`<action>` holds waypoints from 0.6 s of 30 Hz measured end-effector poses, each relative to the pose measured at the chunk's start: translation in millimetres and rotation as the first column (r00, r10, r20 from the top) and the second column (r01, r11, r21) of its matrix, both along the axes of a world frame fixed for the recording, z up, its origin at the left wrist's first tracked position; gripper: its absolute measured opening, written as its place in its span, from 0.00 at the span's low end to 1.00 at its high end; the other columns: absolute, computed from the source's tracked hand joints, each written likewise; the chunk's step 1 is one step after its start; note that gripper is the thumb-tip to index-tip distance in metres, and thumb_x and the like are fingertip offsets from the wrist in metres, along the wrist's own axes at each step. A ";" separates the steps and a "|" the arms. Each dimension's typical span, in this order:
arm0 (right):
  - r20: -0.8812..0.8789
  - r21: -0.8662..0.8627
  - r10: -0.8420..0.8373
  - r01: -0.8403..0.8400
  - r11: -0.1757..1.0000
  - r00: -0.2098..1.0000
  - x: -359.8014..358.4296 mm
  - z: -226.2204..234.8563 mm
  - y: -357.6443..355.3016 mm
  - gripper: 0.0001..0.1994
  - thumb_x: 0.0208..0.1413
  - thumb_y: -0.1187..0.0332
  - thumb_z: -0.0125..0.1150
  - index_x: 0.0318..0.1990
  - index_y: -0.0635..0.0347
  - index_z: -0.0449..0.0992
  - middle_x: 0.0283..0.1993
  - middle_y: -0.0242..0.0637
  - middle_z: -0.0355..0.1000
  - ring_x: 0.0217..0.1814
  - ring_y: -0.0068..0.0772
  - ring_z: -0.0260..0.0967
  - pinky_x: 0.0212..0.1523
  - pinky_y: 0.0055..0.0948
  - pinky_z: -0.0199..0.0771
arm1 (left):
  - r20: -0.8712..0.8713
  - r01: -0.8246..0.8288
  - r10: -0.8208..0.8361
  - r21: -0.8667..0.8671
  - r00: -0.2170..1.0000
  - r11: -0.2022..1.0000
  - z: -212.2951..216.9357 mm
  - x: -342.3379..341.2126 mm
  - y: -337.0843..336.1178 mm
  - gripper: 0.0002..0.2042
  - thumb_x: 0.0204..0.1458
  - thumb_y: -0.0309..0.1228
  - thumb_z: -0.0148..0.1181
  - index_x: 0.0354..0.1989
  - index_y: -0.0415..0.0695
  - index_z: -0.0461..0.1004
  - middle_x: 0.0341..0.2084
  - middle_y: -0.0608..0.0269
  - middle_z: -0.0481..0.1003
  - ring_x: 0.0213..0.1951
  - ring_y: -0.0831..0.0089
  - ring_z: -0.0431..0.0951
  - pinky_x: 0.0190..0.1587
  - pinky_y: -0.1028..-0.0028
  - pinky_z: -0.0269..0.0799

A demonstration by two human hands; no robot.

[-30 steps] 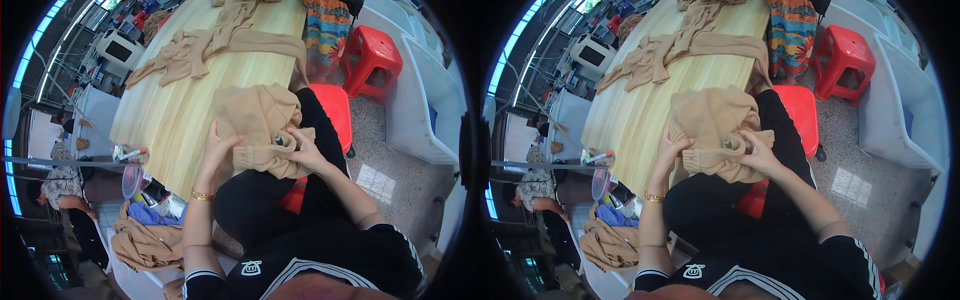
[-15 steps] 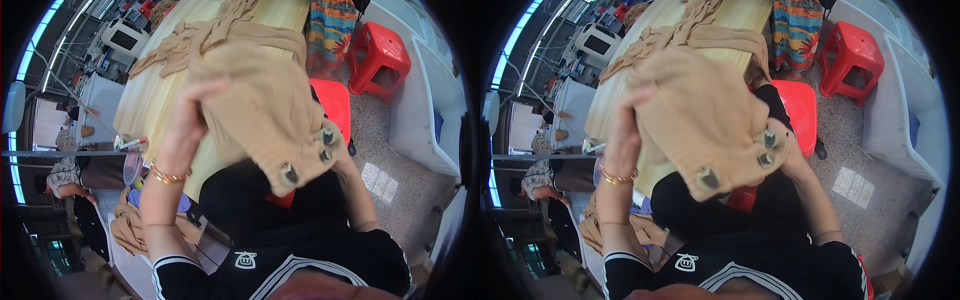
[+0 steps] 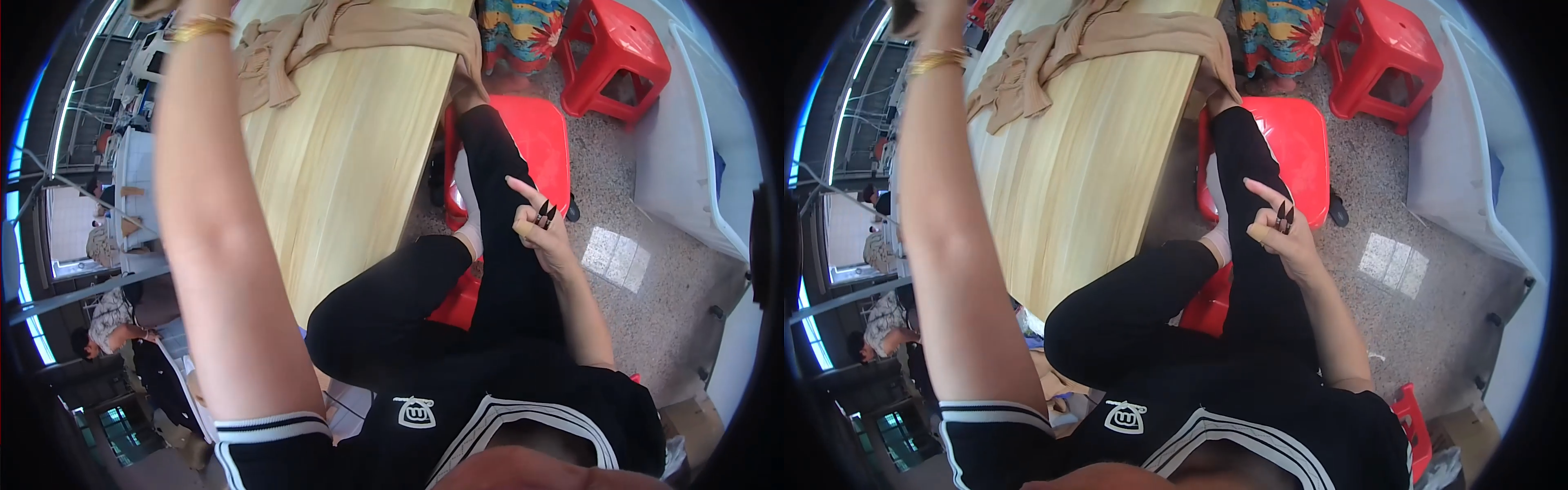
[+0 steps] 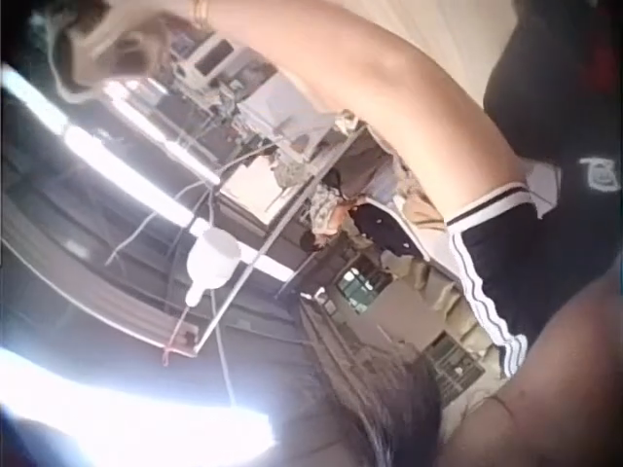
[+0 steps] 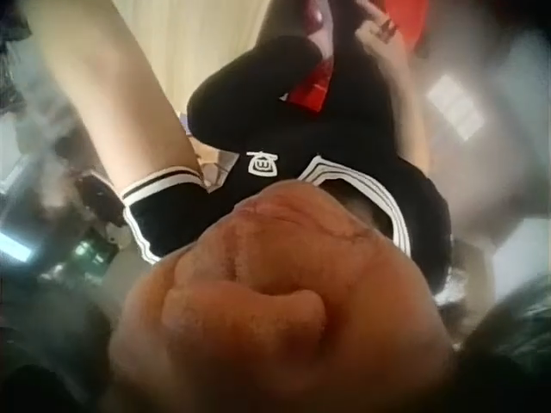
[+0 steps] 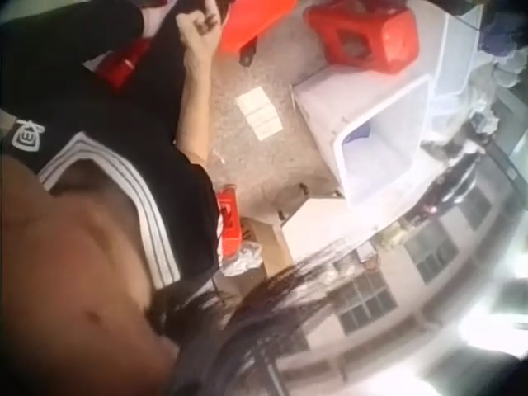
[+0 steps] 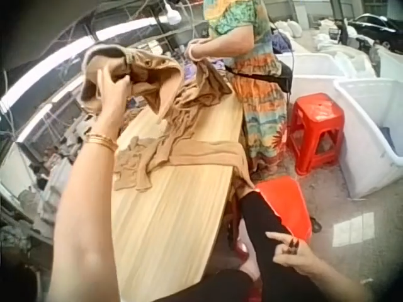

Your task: Trimming loose threads from knitted sweaters using a pair of small scissors in a factory setting.

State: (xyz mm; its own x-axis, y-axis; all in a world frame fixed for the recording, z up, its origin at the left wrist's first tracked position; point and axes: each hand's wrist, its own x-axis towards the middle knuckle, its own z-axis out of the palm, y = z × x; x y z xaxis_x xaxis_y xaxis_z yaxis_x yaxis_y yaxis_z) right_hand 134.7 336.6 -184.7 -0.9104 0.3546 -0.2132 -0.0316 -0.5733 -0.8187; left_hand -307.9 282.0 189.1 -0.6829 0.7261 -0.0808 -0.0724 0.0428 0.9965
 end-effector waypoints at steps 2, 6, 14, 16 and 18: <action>-0.018 -0.015 0.053 -0.053 0.998 0.998 -10.3 4.9 -8.6 0.32 0.49 0.74 0.62 0.64 0.63 0.59 0.24 0.20 0.60 0.21 0.08 0.52 0.22 0.12 0.48 | -0.957 -0.324 0.102 0.010 0.270 0.946 -174.1 -48.9 32.7 0.29 0.47 0.31 0.59 0.60 0.42 0.62 0.65 0.43 0.51 0.66 0.49 0.49 0.66 0.63 0.48; 0.049 0.077 0.074 -0.077 0.994 0.996 0.9 6.7 -5.8 0.25 0.48 0.74 0.62 0.57 0.63 0.69 0.25 0.19 0.61 0.24 0.08 0.54 0.26 0.13 0.52 | -0.901 -0.251 -0.278 -0.200 -0.333 0.947 -335.0 13.4 32.6 0.14 0.52 0.28 0.48 0.48 0.45 0.70 0.44 0.54 0.72 0.51 0.53 0.68 0.56 0.53 0.59; 0.067 0.087 0.096 -0.102 0.991 0.993 1.6 -1.7 -14.6 0.20 0.49 0.74 0.60 0.53 0.64 0.72 0.24 0.18 0.60 0.23 0.09 0.53 0.24 0.14 0.51 | -0.764 -0.185 -0.512 -0.611 0.394 0.770 -315.6 80.8 -53.5 0.10 0.53 0.31 0.52 0.38 0.38 0.73 0.33 0.49 0.75 0.39 0.55 0.75 0.41 0.61 0.69; 0.050 0.112 0.077 -0.082 0.990 0.996 -5.0 0.5 -17.0 0.20 0.50 0.74 0.58 0.53 0.65 0.71 0.23 0.18 0.59 0.23 0.09 0.53 0.23 0.14 0.50 | -0.614 -0.020 -0.597 -0.706 0.516 0.708 -301.8 105.6 -94.0 0.08 0.53 0.31 0.52 0.35 0.39 0.72 0.27 0.56 0.74 0.34 0.67 0.73 0.38 0.69 0.68; 0.037 0.097 0.090 -0.093 0.991 0.995 -9.4 2.3 -19.7 0.20 0.51 0.73 0.59 0.53 0.65 0.71 0.22 0.18 0.58 0.21 0.09 0.51 0.22 0.14 0.47 | -0.265 0.291 -0.626 -0.709 0.734 0.642 -289.1 133.6 -136.0 0.06 0.52 0.29 0.52 0.33 0.41 0.72 0.26 0.67 0.71 0.33 0.80 0.69 0.37 0.77 0.64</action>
